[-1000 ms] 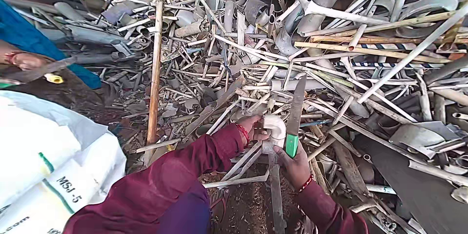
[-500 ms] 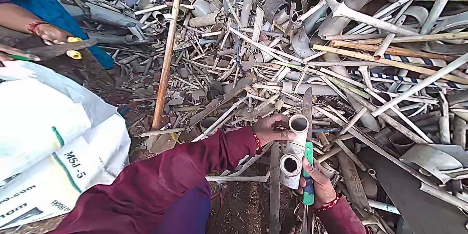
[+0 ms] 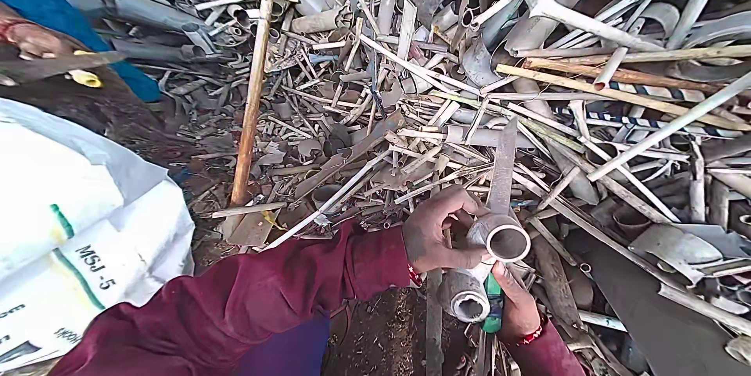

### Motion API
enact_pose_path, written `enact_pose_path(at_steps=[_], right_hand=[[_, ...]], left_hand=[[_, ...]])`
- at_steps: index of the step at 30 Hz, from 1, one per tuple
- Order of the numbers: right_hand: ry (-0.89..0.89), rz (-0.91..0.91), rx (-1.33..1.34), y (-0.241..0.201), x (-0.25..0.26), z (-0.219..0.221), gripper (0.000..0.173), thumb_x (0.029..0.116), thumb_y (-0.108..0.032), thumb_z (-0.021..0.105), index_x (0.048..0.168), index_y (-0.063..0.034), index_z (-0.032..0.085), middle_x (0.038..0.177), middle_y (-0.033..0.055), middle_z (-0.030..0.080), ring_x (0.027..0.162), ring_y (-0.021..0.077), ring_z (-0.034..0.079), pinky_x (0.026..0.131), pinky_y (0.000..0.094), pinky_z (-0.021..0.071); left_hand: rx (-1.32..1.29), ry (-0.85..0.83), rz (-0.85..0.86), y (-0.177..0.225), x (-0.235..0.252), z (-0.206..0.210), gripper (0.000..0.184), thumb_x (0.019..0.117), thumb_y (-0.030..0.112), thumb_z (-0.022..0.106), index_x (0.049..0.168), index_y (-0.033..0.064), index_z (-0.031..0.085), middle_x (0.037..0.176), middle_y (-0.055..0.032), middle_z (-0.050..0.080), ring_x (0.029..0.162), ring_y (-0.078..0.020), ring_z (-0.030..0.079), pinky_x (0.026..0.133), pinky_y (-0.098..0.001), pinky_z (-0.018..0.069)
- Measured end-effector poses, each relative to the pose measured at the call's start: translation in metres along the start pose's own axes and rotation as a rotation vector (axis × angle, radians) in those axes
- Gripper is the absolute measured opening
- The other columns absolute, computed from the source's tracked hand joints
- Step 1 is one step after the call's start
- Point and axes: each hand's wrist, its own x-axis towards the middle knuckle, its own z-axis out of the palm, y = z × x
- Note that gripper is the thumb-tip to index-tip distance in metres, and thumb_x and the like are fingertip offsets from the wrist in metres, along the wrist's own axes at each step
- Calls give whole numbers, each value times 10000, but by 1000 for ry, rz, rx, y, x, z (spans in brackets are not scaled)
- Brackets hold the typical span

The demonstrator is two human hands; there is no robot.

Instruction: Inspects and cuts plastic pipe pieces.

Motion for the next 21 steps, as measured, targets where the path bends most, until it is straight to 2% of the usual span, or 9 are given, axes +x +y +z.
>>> enact_pose_path(at_steps=[2, 5, 7, 10, 12, 16, 19, 21], right_hand=[[-3, -84, -53, 0, -1, 1, 305, 911, -472, 713, 1113, -248, 669, 814, -107, 741, 632, -19, 681, 572, 161, 583], [-85, -195, -73, 0, -1, -3, 313, 951, -396, 690, 1232, -258, 673, 962, -122, 757, 771, -45, 695, 677, 145, 587], [-93, -196, -39, -1, -1, -5, 303, 928, -351, 734, 1211, -245, 709, 969, -104, 767, 768, -31, 702, 673, 158, 591], [-99, -174, -23, -3, -1, -6, 287, 904, -327, 767, 1170, -236, 709, 931, -107, 758, 724, -34, 686, 654, 155, 585], [-158, -209, -48, -2, 1, -8, 312, 956, -342, 712, 1251, -251, 668, 1015, -122, 752, 807, -49, 691, 708, 149, 585], [-193, -235, -83, -5, 2, -7, 320, 979, -337, 683, 1291, -272, 651, 1069, -139, 748, 870, -59, 692, 745, 138, 582], [-160, -210, -73, -6, 2, -7, 315, 959, -343, 709, 1253, -242, 656, 1011, -123, 752, 811, -49, 695, 703, 146, 588], [-91, -165, -48, -6, 2, -3, 335, 924, -358, 753, 1172, -179, 616, 939, -105, 743, 731, -39, 680, 634, 162, 579]], left_hand=[[77, -24, 173, -1, -1, 1, 422, 790, 30, 782, 1117, -128, 565, 1202, -197, 590, 1062, -99, 652, 876, -221, 579], [168, -57, 351, 2, -1, 1, 452, 814, 80, 796, 1174, -66, 565, 1204, -190, 578, 1111, -97, 604, 946, -194, 521], [230, -73, 418, 5, -1, 0, 448, 834, 137, 802, 1177, -27, 566, 1187, -169, 578, 1123, -99, 581, 985, -177, 478], [255, -93, 431, 6, -1, -1, 451, 835, 161, 802, 1181, -13, 571, 1182, -159, 575, 1125, -96, 571, 990, -166, 461], [248, -112, 433, 5, -2, -2, 454, 841, 165, 803, 1187, -18, 573, 1196, -170, 582, 1136, -100, 574, 997, -172, 464], [206, -187, 430, 8, -1, -5, 482, 846, 151, 811, 1234, 31, 550, 1281, -136, 575, 1196, -96, 577, 1038, -198, 470], [178, -194, 438, 6, 0, -4, 462, 853, 129, 798, 1213, -17, 547, 1260, -192, 599, 1186, -140, 596, 1025, -225, 486], [170, -181, 417, 4, 0, -4, 458, 854, 113, 788, 1208, -51, 547, 1242, -225, 612, 1172, -163, 615, 1018, -244, 501]])
